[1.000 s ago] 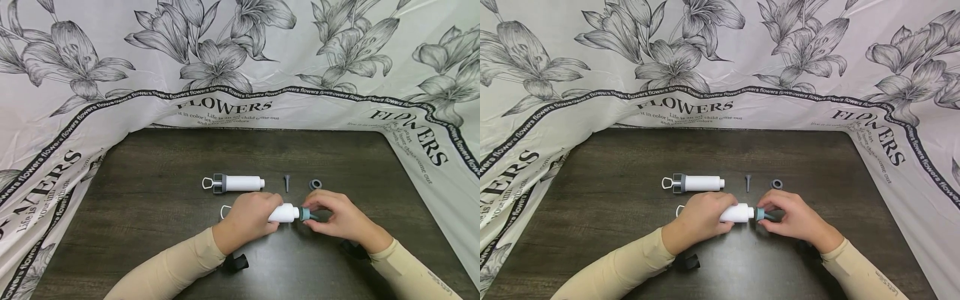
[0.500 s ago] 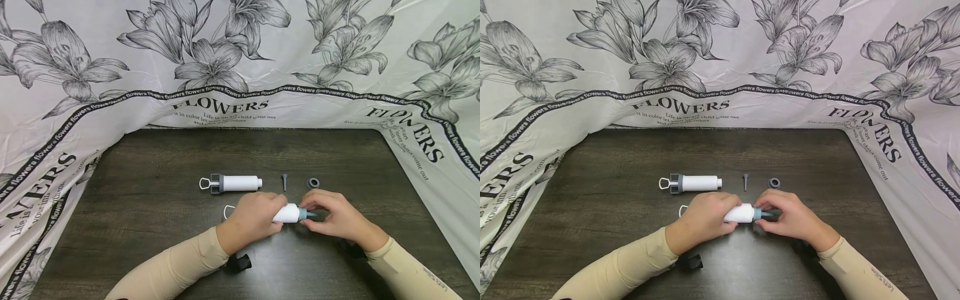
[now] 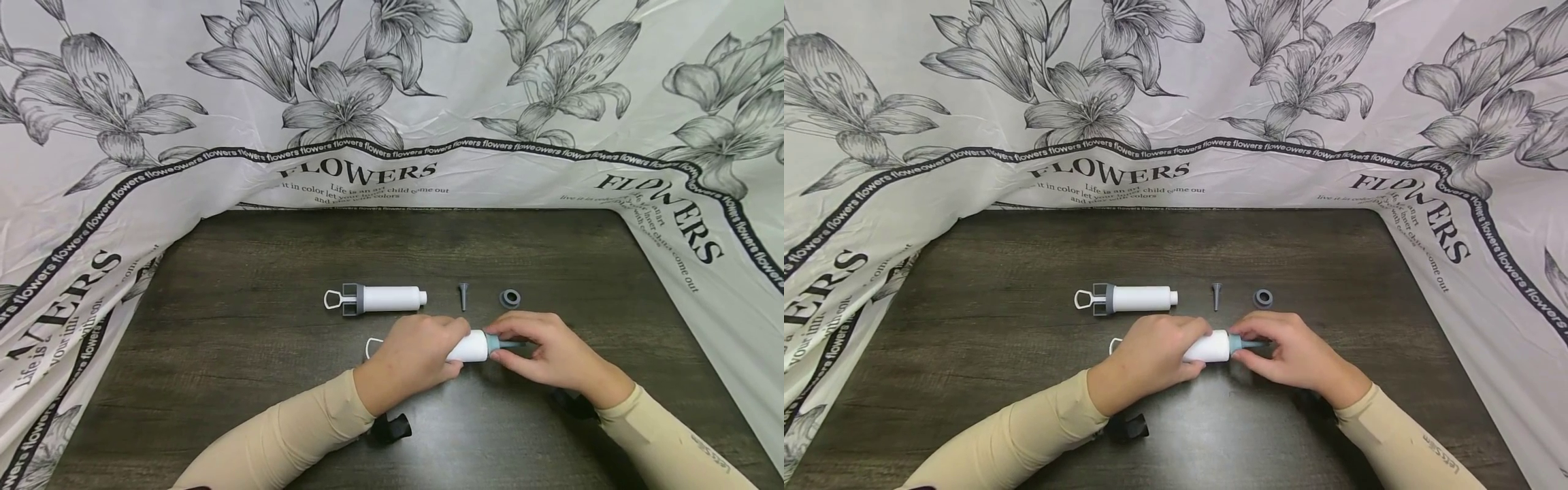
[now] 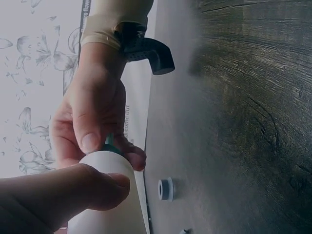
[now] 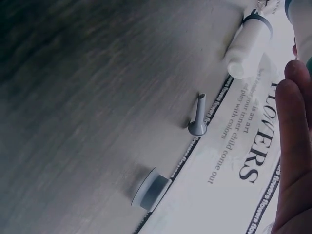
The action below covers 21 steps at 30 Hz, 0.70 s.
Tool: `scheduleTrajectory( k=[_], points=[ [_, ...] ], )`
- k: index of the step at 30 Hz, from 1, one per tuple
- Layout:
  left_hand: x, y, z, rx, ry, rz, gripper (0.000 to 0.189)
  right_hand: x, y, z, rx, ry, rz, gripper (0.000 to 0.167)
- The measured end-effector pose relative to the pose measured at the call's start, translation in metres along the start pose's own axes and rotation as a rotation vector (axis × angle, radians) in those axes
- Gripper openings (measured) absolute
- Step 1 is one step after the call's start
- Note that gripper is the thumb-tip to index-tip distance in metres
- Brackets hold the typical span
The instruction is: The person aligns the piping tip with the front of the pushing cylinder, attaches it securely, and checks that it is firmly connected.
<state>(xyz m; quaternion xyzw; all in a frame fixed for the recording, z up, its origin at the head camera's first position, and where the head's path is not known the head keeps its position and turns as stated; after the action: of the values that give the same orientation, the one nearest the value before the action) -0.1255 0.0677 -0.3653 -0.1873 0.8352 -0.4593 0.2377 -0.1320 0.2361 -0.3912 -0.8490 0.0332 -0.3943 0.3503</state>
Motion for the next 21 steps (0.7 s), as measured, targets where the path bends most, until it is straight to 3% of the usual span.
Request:
scheduleTrajectory(
  k=[6,12,16,21],
  points=[
    [-0.0012,-0.0011,0.0001,0.001,0.006,-0.003,0.039,-0.0030,0.0031,-0.0015,0.036,0.044,-0.009,0.047],
    [-0.0006,0.0004,0.0005,0.005,0.007,-0.001,0.039,-0.0096,0.0070,0.0001,0.085,0.143,-0.051,0.043],
    [-0.0012,0.0010,0.0005,0.004,0.013,-0.003,0.038,-0.0090,0.0081,0.0006,0.094,0.152,-0.064,0.040],
    [-0.0009,0.0024,0.0007,0.014,0.010,-0.008,0.039,-0.0093,0.0061,0.0004,0.060,0.149,0.006,0.035]
  ],
)
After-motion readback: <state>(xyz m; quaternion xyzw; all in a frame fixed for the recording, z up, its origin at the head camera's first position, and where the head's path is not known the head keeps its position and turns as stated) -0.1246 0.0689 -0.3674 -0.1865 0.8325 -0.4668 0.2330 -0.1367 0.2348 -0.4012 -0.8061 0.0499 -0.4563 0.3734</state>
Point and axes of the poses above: each hand's wrist, its own z-axis away from the middle knuckle, its own y-axis out of the palm, x = y × z, the point moved 8 cm from there along -z, towards the middle knuckle, and after that the axes turned 5 degrees about -x, right-handed, at the moved point
